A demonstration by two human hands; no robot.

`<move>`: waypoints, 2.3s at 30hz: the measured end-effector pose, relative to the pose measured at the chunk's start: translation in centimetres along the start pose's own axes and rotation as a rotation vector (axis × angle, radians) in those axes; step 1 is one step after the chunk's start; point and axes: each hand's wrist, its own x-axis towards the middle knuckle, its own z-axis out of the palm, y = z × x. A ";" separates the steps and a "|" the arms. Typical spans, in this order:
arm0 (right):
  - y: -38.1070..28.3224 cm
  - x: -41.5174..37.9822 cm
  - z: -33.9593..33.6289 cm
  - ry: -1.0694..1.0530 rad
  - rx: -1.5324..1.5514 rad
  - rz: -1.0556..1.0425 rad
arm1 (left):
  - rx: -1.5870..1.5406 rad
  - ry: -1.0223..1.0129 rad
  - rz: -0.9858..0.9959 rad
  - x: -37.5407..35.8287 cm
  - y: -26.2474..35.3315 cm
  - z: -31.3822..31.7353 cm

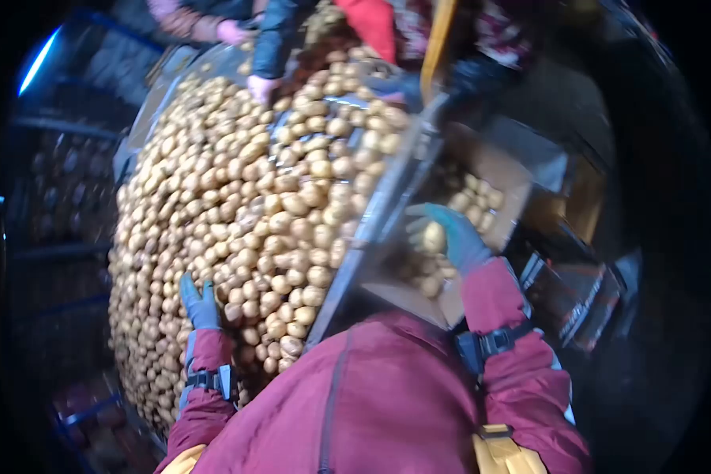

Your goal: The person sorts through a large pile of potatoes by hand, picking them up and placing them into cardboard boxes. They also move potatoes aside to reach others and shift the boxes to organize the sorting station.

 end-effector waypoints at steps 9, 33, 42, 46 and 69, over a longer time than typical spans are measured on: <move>-1.3 11.3 16.4 -0.217 -0.591 -0.276 | 0.422 0.101 0.153 0.7 -1.7 -1.0; 0.7 34.8 30.3 -0.130 -1.701 -0.670 | 0.347 0.035 0.064 3.1 -2.5 -2.6; 0.0 35.5 31.2 -0.197 -1.830 -0.514 | 0.382 0.051 0.116 3.3 -3.1 -2.3; -3.1 35.6 30.0 -0.378 -1.217 -0.144 | 0.380 0.016 0.071 3.2 -3.1 -2.7; -4.6 12.0 15.7 -0.538 -0.921 -0.186 | 0.438 -0.004 0.025 2.8 -1.4 -2.5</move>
